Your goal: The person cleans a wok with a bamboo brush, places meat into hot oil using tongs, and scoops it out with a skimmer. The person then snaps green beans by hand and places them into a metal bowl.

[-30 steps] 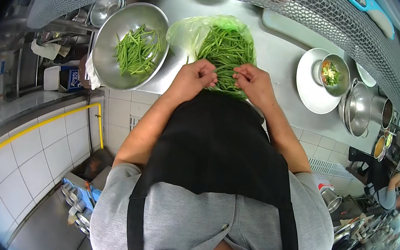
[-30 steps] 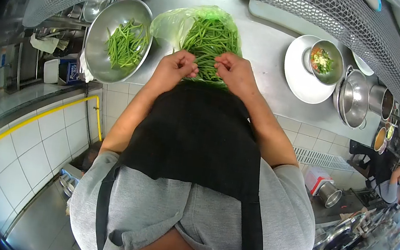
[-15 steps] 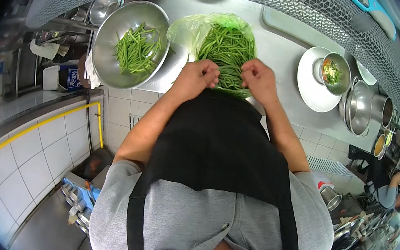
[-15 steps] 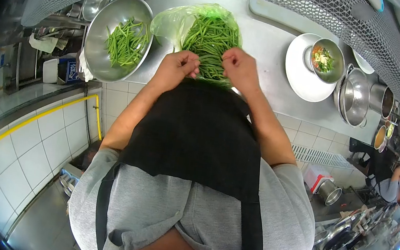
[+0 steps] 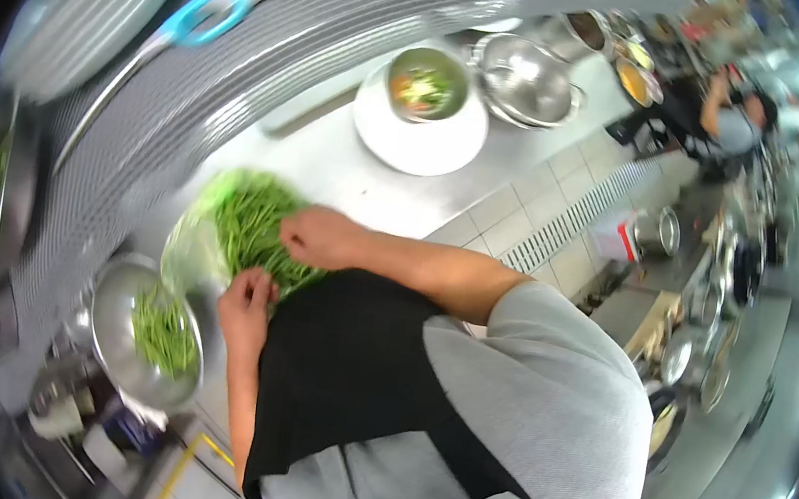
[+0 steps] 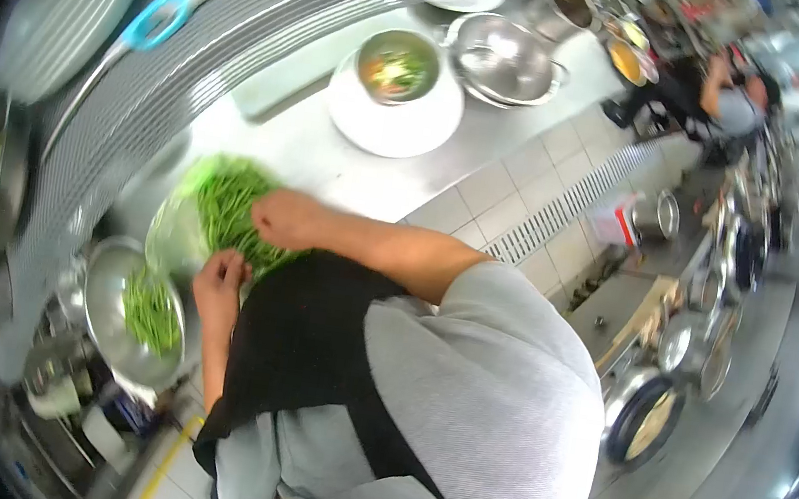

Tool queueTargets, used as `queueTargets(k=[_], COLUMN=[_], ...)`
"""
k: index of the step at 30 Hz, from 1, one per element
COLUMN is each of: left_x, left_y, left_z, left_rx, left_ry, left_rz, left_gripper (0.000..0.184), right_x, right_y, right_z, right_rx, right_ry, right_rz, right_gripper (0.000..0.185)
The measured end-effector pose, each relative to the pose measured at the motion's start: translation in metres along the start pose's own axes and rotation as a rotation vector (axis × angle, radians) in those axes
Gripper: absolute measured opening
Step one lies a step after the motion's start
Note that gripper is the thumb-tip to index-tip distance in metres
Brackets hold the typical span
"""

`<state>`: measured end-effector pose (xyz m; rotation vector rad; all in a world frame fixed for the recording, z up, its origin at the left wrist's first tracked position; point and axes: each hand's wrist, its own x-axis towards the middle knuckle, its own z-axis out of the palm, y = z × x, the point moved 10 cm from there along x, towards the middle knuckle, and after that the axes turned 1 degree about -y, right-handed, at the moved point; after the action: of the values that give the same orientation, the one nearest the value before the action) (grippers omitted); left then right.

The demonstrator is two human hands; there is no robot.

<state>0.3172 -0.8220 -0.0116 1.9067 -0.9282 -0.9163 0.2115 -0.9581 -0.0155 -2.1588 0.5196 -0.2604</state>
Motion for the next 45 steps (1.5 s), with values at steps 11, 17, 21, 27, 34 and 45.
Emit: queueTargets(k=[11, 17, 21, 27, 34, 45], left_x=[0.014, 0.014, 0.012, 0.002, 0.007, 0.002], left_y=[0.009, 0.02, 0.018, 0.021, 0.015, 0.012], left_z=[0.005, 0.007, 0.005, -0.011, -0.022, -0.027], left_rx=[-0.793, -0.72, -0.729, -0.534, -0.78, -0.829], left_ry=[-0.07, -0.096, -0.056, 0.039, 0.094, 0.125], left_rz=[-0.11, -0.006, 0.05, 0.005, 0.011, 0.107], left_gripper=[0.013, 0.016, 0.015, 0.027, 0.014, 0.011], right_x=[-0.027, -0.026, -0.02, -0.014, -0.01, 0.0], right_y=[0.019, -0.001, -0.023, -0.002, 0.015, -0.034], right_z=[-0.016, 0.026, 0.027, 0.034, 0.018, 0.048], right_rx=[0.802, 0.874, 0.752, 0.655, 0.912, 0.751], right_ry=[-0.015, -0.134, -0.222, -0.159, -0.039, -0.273], right_rz=[0.284, 0.304, 0.215, 0.272, 0.412, 0.341], right_gripper=[0.019, 0.013, 0.012, 0.016, 0.009, 0.01])
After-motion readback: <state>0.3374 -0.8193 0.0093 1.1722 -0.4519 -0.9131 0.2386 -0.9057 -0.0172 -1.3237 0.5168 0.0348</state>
